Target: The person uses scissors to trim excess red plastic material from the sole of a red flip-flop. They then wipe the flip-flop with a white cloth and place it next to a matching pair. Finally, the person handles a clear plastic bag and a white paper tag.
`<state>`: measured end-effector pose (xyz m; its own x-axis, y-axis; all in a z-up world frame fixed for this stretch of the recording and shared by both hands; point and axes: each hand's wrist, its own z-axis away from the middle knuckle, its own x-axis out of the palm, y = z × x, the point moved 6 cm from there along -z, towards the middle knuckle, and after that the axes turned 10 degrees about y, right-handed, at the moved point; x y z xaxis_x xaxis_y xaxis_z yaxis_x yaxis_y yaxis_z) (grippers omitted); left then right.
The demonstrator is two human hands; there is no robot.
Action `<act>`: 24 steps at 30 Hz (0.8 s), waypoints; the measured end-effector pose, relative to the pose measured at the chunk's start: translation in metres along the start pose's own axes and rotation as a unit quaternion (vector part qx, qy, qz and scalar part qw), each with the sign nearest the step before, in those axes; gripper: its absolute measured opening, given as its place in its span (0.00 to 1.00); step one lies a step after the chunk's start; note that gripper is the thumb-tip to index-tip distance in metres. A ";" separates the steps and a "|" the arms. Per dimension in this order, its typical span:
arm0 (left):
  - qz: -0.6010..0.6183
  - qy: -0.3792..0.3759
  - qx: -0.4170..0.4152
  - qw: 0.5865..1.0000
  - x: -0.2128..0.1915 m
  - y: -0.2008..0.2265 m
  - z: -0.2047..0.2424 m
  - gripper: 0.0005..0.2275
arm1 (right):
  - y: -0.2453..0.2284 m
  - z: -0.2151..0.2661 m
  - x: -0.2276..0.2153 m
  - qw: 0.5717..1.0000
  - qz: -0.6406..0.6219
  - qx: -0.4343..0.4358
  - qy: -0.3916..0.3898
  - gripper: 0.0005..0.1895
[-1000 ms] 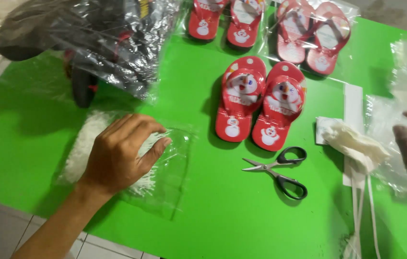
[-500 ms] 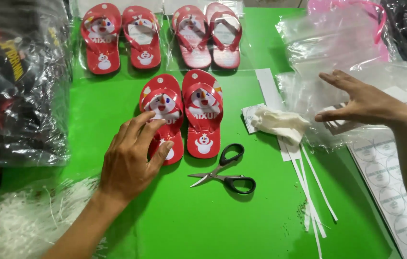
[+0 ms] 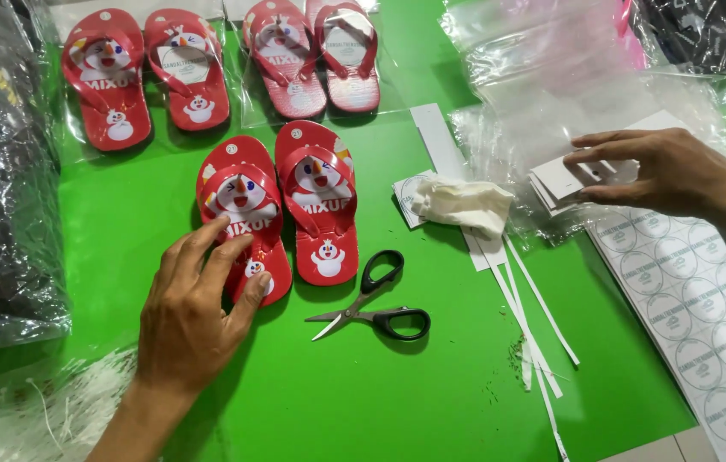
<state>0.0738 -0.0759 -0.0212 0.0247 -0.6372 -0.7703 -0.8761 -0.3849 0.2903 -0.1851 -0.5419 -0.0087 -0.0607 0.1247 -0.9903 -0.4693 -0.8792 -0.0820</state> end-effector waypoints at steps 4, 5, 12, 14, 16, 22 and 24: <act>0.002 -0.010 -0.006 1.000 0.001 -0.001 0.000 0.20 | -0.002 0.005 0.001 0.998 -0.011 -0.046 0.030 0.28; 0.002 -0.009 -0.010 1.000 0.001 0.000 0.000 0.19 | -0.003 0.006 0.000 0.997 -0.025 -0.060 0.041 0.25; -0.006 -0.016 -0.010 1.000 0.005 -0.004 0.002 0.20 | -0.008 0.007 0.002 0.993 -0.028 -0.088 0.073 0.24; 0.000 -0.009 -0.011 1.000 0.002 -0.002 0.001 0.19 | -0.004 0.009 0.002 0.998 -0.027 -0.038 0.038 0.31; 0.000 -0.007 -0.009 1.000 0.003 -0.002 0.001 0.19 | 0.000 0.010 0.008 0.995 -0.010 -0.076 0.056 0.29; 0.008 -0.002 -0.011 1.000 0.002 -0.002 0.001 0.18 | -0.014 0.014 0.012 0.983 0.075 -0.131 0.102 0.21; 0.015 0.003 -0.009 1.000 0.002 -0.001 0.001 0.18 | -0.015 0.016 0.017 0.977 0.106 -0.145 0.119 0.17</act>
<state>0.0740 -0.0755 -0.0235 0.0021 -0.6523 -0.7579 -0.8674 -0.3783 0.3232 -0.1936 -0.5194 -0.0226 0.0931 -0.1533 -0.9838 -0.1971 -0.9714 0.1327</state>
